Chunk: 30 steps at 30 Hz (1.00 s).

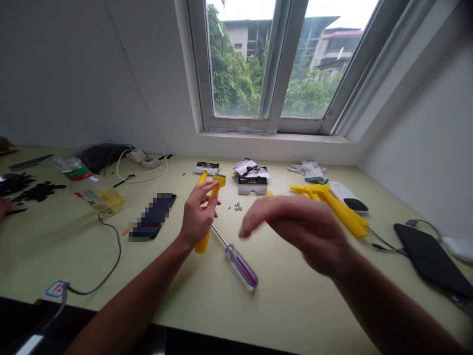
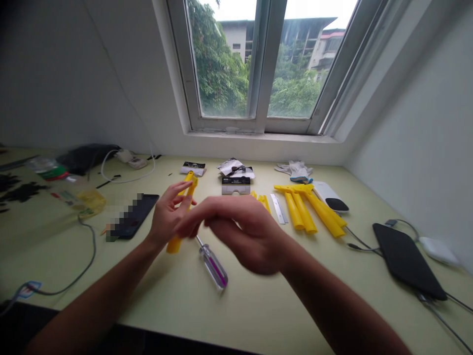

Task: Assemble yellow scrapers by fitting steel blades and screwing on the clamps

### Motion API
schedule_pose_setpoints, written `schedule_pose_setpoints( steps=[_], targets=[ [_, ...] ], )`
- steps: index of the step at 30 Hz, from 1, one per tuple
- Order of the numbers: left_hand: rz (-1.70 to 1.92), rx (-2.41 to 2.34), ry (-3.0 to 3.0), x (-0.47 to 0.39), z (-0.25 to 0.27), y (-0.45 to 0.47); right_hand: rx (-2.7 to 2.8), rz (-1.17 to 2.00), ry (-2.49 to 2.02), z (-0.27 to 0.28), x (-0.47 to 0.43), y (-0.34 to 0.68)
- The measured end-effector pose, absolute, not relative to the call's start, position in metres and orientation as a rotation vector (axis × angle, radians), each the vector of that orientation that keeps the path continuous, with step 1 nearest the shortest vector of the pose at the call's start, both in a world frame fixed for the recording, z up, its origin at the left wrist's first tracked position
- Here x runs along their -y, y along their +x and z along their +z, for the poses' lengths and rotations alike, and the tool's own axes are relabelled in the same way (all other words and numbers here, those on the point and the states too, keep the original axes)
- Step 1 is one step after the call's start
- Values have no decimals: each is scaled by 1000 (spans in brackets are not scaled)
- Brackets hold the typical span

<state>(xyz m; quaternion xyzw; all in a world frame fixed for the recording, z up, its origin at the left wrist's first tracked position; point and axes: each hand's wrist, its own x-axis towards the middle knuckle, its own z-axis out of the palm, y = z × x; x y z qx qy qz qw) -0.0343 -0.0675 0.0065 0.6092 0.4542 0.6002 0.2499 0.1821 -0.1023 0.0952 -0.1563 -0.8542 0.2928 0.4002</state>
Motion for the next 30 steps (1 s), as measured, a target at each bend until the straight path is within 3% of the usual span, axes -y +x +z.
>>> schedule_pose_setpoints(
  steps=[4,7,12,26,30],
  targets=[
    [1640,-1129,1360,65,14,-37,2572,125,-1024,29,33,158],
    [1630,-977,1239,63,14,-37,2677,30,-1102,-5,4,141],
    [1560,-894,1102,63,11,-34,2772,-50,-1157,-10,-5,125],
    [1503,-751,1005,65,8,-31,2695,78,-1199,18,-1,157],
    [1450,-771,985,65,4,-28,2526,414,-1239,32,11,182]
  ],
)
